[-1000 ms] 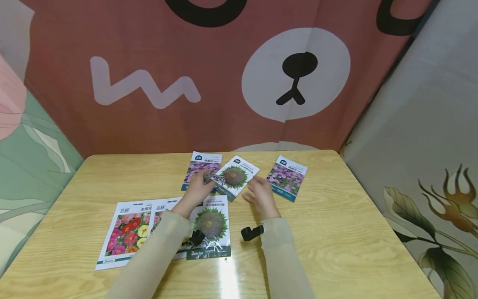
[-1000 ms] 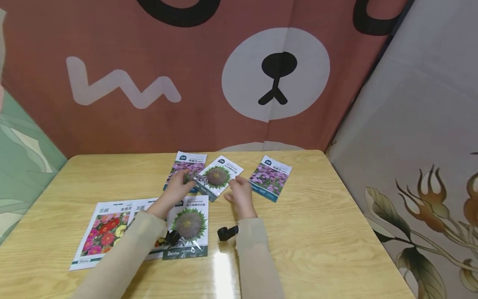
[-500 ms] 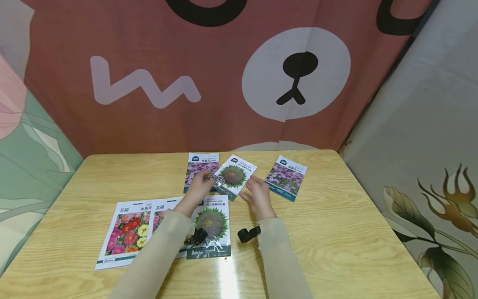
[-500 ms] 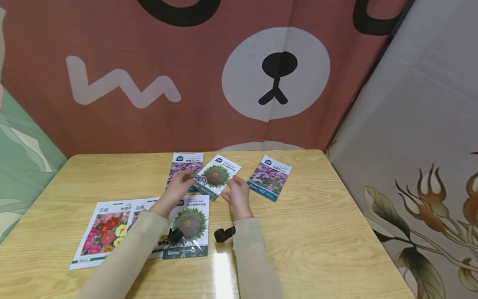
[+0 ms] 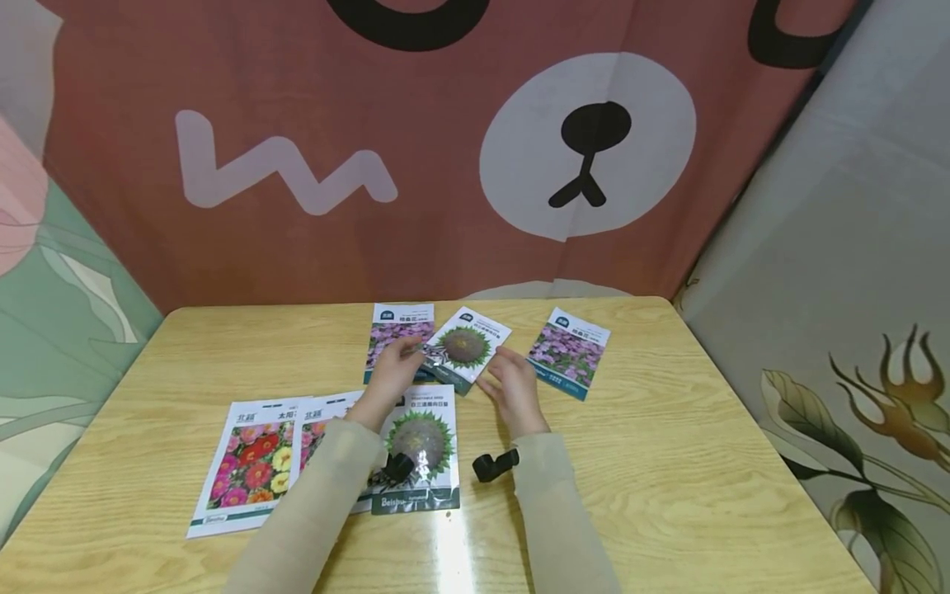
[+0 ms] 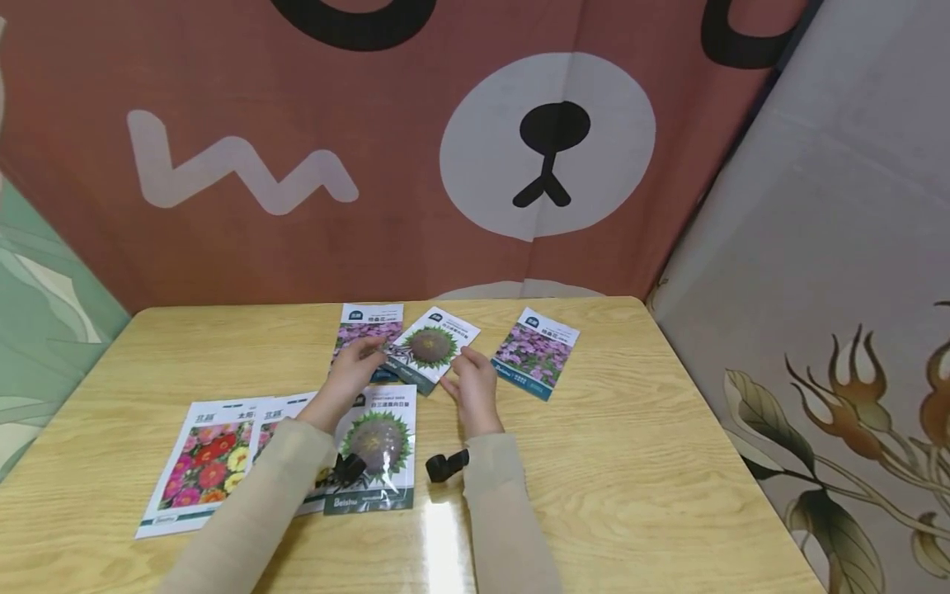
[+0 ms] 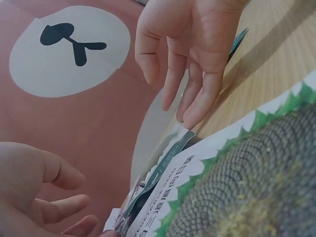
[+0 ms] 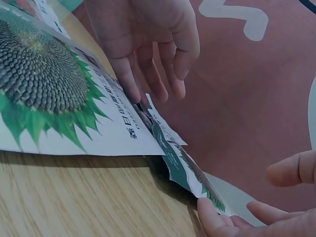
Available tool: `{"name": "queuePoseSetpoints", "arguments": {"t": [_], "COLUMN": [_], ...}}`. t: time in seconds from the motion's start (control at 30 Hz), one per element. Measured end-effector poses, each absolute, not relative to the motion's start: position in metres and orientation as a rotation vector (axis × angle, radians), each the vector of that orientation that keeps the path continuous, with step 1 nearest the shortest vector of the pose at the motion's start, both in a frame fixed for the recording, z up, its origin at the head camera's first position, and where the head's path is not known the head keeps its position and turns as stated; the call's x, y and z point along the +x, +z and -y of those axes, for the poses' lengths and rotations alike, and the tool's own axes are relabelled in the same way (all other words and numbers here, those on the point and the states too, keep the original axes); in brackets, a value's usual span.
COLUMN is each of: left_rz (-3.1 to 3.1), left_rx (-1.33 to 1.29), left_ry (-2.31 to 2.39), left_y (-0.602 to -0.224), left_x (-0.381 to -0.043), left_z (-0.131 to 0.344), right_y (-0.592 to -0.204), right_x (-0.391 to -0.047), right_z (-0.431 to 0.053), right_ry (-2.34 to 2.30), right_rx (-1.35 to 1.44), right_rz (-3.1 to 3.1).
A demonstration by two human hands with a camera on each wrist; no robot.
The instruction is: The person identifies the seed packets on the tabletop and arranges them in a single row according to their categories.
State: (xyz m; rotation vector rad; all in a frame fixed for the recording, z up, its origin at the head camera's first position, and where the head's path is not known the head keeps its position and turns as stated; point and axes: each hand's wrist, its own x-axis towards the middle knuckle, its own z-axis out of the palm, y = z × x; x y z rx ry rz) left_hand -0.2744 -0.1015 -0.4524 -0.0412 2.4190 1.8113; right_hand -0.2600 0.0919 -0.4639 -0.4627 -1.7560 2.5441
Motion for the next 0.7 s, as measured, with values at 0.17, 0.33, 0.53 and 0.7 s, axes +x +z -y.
{"name": "queuePoseSetpoints", "arguments": {"t": [0.17,0.33,0.53,0.7], "left_rz": [-2.438,-2.452,-2.473,-2.483], "left_rx": [-0.044,-0.023,0.012,0.011], "left_ry": [1.819,1.866,1.934,1.921], "left_y": [-0.4519,-0.4530,-0.4508,-0.4519], "left_x": [-0.2750,-0.2763,-0.2764,-0.2750], "left_z": [0.1008,0.1015,0.1017,0.1010], "right_y": [-0.4664,-0.4677,-0.4673,-0.4694], "right_x": [-0.2601,-0.2607,-0.2604,-0.2594], "right_z": [-0.0933,-0.0939,-0.0941,-0.0909], "right_ry": [2.552,2.564,2.569,2.512], "right_rx": [-0.447,-0.457,-0.460,-0.495], "right_rz": [1.765,1.765,1.766,1.807]}}
